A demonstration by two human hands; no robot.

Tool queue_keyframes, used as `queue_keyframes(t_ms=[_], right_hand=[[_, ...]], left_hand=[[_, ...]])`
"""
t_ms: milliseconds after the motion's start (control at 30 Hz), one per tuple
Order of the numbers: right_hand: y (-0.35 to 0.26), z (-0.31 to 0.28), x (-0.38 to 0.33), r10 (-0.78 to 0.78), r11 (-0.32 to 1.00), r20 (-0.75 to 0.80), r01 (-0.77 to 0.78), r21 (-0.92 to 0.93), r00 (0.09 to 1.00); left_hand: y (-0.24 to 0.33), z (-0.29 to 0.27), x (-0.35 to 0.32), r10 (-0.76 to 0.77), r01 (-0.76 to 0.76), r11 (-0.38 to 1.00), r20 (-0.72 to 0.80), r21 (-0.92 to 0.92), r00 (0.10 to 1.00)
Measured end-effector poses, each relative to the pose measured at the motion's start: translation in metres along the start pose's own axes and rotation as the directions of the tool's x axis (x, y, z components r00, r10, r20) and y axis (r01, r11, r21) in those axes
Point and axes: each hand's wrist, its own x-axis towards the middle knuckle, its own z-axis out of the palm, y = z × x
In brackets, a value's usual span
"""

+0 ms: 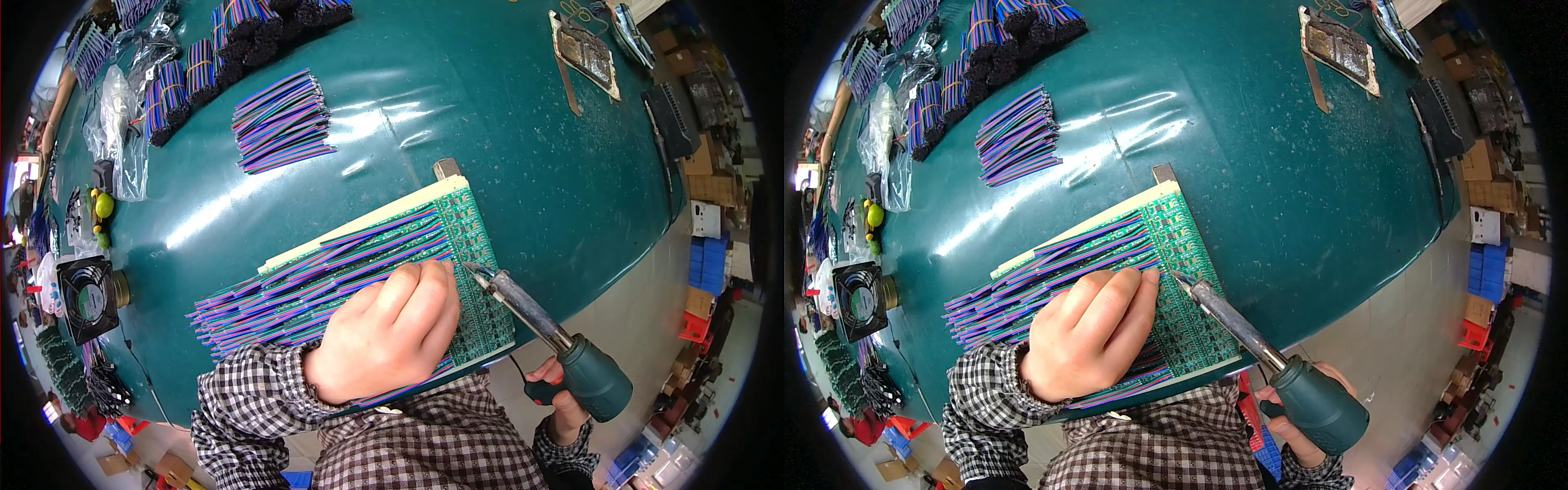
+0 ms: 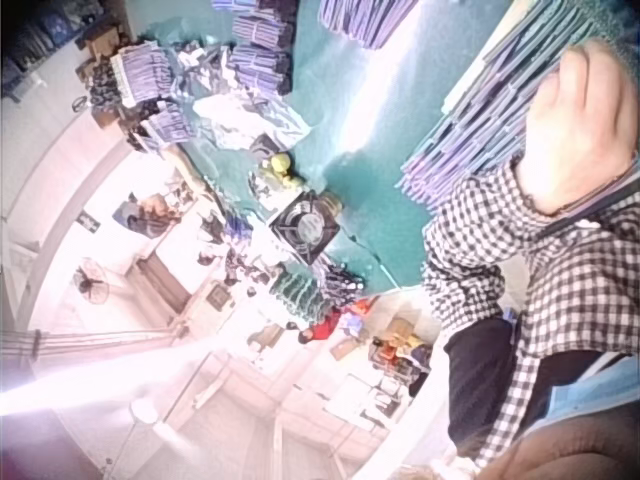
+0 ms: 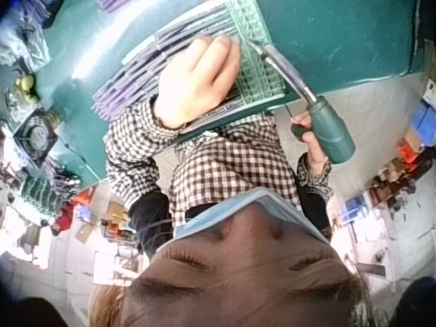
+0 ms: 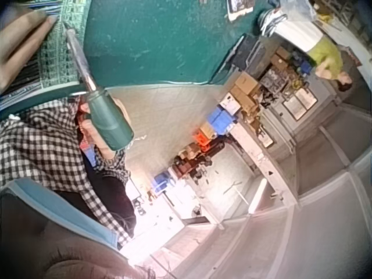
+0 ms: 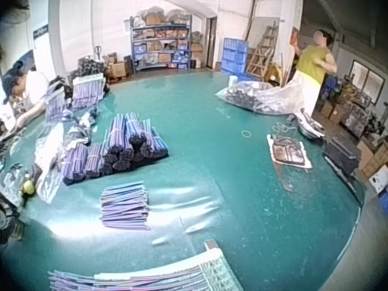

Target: The person aligns wire ribbons onto circuit board panels by hand and solders the wire terminals using a soldering iron.

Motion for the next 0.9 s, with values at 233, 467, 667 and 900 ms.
queue_keyframes(t_ms=[233, 467, 667, 900], right_hand=[[0.001, -0.001, 0.002, -0.026, 0.996, -0.003, 0.025, -0.083, 1.000], [-0.004, 0.005, 0.004, -0.023, 1.000, -0.020, 0.023, -0.014, 1.000], [-0.003, 0.005, 0.005, -0.072, 0.995, 0.008, 0.072, -0.073, 0.997], [-0.010, 0.009, 0.006, -0.047, 0.995, -0.002, 0.047, -0.090, 0.999]], left_hand=[[0.000, 0.000, -0.001, 0.020, -0.019, 0.999, -0.005, 0.047, 1.000], [0.001, 0.002, -0.003, 0.024, -0.023, 0.999, -0.009, 0.046, 1.000], [0.004, 0.002, -0.003, 0.011, -0.011, 0.998, 0.000, 0.061, 1.000], [0.005, 0.002, -0.004, 0.010, -0.010, 0.998, 0.001, 0.068, 1.000]])
